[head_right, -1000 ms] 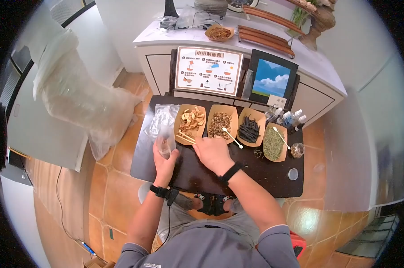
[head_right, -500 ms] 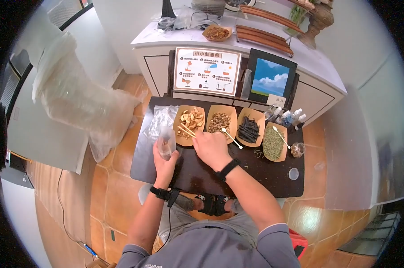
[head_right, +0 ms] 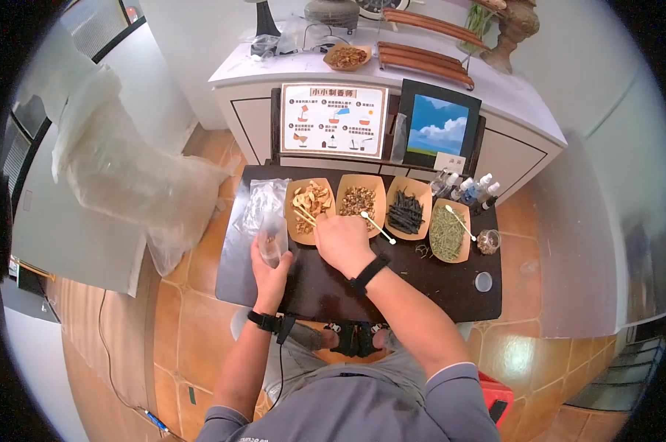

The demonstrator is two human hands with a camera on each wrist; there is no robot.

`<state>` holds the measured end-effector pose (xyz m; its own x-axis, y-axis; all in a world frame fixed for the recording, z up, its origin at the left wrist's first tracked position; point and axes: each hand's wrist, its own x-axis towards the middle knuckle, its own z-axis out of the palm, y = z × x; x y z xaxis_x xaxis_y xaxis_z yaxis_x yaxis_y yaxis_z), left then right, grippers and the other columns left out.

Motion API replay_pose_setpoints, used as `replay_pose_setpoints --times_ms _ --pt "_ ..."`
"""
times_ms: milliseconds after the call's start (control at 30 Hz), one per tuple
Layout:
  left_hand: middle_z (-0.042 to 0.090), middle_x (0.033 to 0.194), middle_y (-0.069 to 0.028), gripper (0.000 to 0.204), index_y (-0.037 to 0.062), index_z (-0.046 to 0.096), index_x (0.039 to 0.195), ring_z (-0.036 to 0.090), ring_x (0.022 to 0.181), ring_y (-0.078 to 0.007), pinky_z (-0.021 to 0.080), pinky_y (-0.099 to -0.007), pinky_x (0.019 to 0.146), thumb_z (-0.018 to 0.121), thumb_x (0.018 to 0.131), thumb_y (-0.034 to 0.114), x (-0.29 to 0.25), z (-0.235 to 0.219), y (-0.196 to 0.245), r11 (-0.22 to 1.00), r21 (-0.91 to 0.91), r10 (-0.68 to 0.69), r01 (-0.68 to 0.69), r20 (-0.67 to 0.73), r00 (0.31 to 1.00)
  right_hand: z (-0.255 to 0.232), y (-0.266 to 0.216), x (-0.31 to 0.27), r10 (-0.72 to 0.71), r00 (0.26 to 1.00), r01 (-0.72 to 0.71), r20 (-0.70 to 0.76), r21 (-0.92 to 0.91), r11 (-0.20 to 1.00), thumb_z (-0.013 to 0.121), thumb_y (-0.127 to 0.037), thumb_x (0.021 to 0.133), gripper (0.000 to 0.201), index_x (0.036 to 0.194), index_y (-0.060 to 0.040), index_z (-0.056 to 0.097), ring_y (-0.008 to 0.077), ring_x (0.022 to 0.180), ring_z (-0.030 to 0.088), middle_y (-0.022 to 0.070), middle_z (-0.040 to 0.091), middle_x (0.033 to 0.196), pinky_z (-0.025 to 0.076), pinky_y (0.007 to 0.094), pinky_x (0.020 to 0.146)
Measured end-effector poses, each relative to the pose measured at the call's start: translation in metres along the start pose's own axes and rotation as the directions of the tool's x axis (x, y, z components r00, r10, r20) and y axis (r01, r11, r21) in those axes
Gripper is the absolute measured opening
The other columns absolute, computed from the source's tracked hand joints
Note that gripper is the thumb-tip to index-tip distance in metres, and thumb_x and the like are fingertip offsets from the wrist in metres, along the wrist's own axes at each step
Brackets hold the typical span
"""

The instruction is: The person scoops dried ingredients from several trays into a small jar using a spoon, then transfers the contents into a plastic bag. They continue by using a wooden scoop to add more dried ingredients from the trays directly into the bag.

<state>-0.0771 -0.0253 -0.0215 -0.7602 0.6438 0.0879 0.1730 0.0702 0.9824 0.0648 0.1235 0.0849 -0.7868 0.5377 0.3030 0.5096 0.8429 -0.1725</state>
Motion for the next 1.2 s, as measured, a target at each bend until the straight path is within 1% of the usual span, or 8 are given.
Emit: replay_pose_setpoints --times_ms 233,400,600,667,767,867,1000,1200 --pt "0.044 0.155 -0.022 0.089 -0.0025 0.037 0.161 0.043 0.147 -0.0366 0.035 -0.0462 0.124 0.082 0.086 0.015 0.003 -0.002 -0.009 1.0 0.011 0.028 -0.028 0.011 1.0 0.03 0.003 0.0 0.042 0.996 -0.042 0.073 -0.009 0.999 0.067 -0.024 0.097 0.021 0.086 -0.0064 0.071 0.0352 0.065 0.074 0.0144 0.073 0.069 0.058 0.0479 0.061" --pt "0.045 0.155 -0.0224 0.089 -0.0039 0.038 0.16 0.043 0.147 -0.0373 0.034 -0.0467 0.125 0.082 0.085 0.015 0.001 0.002 -0.013 1.0 0.001 0.024 -0.024 -0.001 1.0 -0.005 0.009 -0.012 0.081 0.979 -0.087 0.185 0.027 0.996 0.066 -0.024 0.095 0.024 0.086 -0.005 0.077 0.0369 0.07 0.076 0.0158 0.075 0.074 0.06 0.0492 0.065" --pt "0.045 0.155 -0.0224 0.089 -0.0048 0.038 0.16 0.041 0.148 -0.0371 0.034 -0.0465 0.125 0.081 0.085 0.013 -0.001 0.002 -0.008 0.998 0.042 0.04 -0.04 -0.009 0.999 -0.008 0.032 0.007 0.208 0.975 -0.217 0.08 0.112 0.97 0.066 -0.031 0.099 0.028 0.087 -0.0067 0.072 0.0417 0.077 0.073 0.0177 0.073 0.078 0.058 0.0547 0.071" --pt "0.051 0.151 -0.0156 0.083 -0.0023 0.039 0.159 0.051 0.141 -0.0272 0.04 -0.0412 0.12 0.08 0.087 0.009 -0.001 0.002 -0.008 0.991 0.113 0.078 -0.075 -0.025 0.997 -0.002 0.041 0.011 0.286 0.957 -0.289 0.054 0.067 0.955 0.065 -0.032 0.101 0.028 0.089 -0.0069 0.071 0.0413 0.076 0.073 0.0171 0.073 0.077 0.058 0.0548 0.07" --pt "0.049 0.153 -0.0163 0.084 -0.0025 0.038 0.16 0.05 0.142 -0.028 0.04 -0.0419 0.121 0.08 0.088 0.01 -0.002 0.002 -0.007 0.989 0.127 0.075 -0.071 -0.024 0.997 0.001 0.043 0.003 0.278 0.955 -0.279 0.104 -0.01 0.96 0.065 -0.031 0.102 0.029 0.089 -0.006 0.074 0.0385 0.075 0.075 0.0171 0.075 0.078 0.06 0.0514 0.07" --pt "0.048 0.155 -0.0169 0.085 -0.0027 0.037 0.161 0.049 0.144 -0.0286 0.039 -0.0421 0.122 0.08 0.088 0.011 -0.002 0.003 -0.006 0.986 0.147 0.079 -0.077 -0.011 0.997 -0.005 0.036 -0.008 0.209 0.964 -0.219 0.164 0.045 0.975 0.064 -0.031 0.103 0.03 0.088 -0.006 0.073 0.038 0.075 0.075 0.0167 0.075 0.077 0.06 0.0511 0.07" --pt "0.047 0.156 -0.0173 0.086 -0.003 0.037 0.161 0.048 0.145 -0.0291 0.038 -0.0422 0.122 0.08 0.088 0.012 -0.004 0.002 -0.002 0.986 0.156 0.054 -0.052 -0.011 0.998 -0.006 0.038 -0.011 0.242 0.963 -0.253 0.119 0.085 0.964 0.064 -0.033 0.103 0.03 0.091 -0.0067 0.073 0.0392 0.075 0.075 0.0164 0.075 0.078 0.059 0.0519 0.069" --pt "0.046 0.157 -0.0176 0.085 -0.0029 0.038 0.16 0.048 0.145 -0.0302 0.038 -0.0423 0.123 0.08 0.089 0.012 -0.005 0.004 0.001 0.987 0.149 0.064 -0.062 -0.011 0.998 -0.02 0.028 -0.026 0.242 0.954 -0.257 0.178 0.068 0.964 0.063 -0.033 0.103 0.032 0.091 -0.0059 0.074 0.0391 0.077 0.075 0.0161 0.075 0.079 0.06 0.0522 0.071"
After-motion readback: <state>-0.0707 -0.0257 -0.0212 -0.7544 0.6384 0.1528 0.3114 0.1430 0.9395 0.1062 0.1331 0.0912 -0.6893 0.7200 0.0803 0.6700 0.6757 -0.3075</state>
